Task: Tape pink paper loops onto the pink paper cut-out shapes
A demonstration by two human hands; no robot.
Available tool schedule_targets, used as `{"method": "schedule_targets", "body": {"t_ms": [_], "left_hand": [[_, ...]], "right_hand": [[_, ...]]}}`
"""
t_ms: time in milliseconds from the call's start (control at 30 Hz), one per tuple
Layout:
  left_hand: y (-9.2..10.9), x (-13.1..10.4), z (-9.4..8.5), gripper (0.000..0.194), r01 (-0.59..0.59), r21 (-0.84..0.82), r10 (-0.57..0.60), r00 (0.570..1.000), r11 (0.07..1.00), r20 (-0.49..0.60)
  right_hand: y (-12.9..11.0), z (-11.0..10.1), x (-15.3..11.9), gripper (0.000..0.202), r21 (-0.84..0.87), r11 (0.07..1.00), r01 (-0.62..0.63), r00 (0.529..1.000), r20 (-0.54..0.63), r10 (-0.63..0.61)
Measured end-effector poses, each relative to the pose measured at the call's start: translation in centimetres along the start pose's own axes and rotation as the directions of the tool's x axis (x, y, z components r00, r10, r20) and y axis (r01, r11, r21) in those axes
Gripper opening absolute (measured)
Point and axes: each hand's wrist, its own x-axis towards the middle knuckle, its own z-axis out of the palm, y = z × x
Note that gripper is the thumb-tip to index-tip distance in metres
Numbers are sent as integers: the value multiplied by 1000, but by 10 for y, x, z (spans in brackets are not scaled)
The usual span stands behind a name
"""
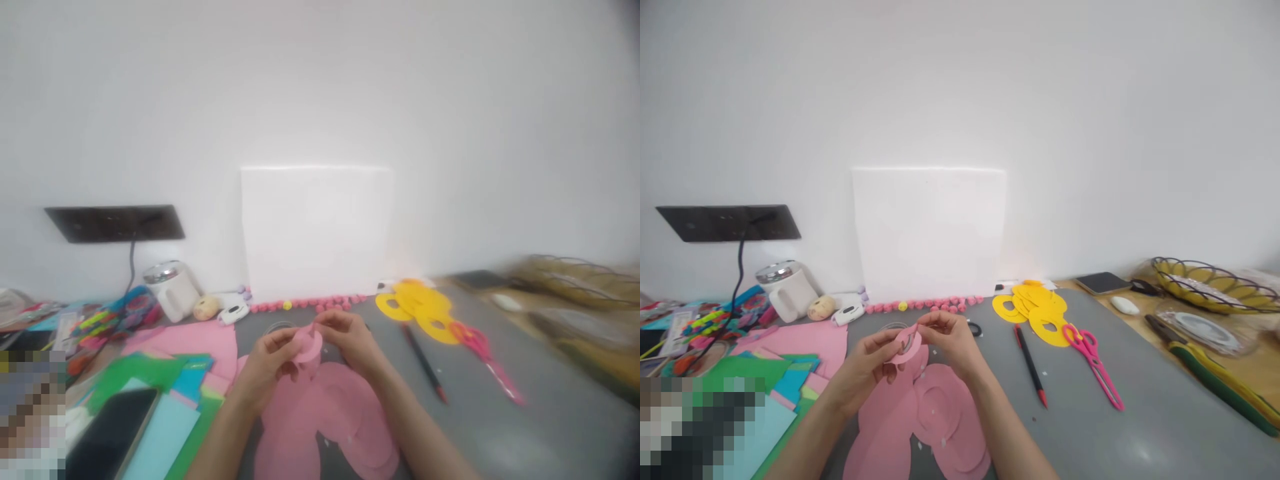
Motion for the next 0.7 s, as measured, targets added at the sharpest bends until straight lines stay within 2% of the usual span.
{"method": "schedule_targets", "body": {"t_ms": [200,300,467,567,700], "left_hand": [[0,-1,0,30,8,3,-8,999,1000,41],[1,-1,0,29,12,2,-12,999,1000,37],[3,-2,2,32,27,23,-27,999,999,19],[5,-3,5,32,26,31,-26,1000,999,8],[5,-2,6,34,26,20,-26,1000,999,-10]], "right_hand": [[0,4,0,25,6,1000,9,1000,-27,-9],[-1,5,0,25,-23,1000,10,1000,-23,-10],[2,7,1,26,31,999,41,999,-26,-40],[4,7,2,24,-16,997,72,997,-38,-73],[0,7,0,22,-37,998,51,998,-36,-52]]}}
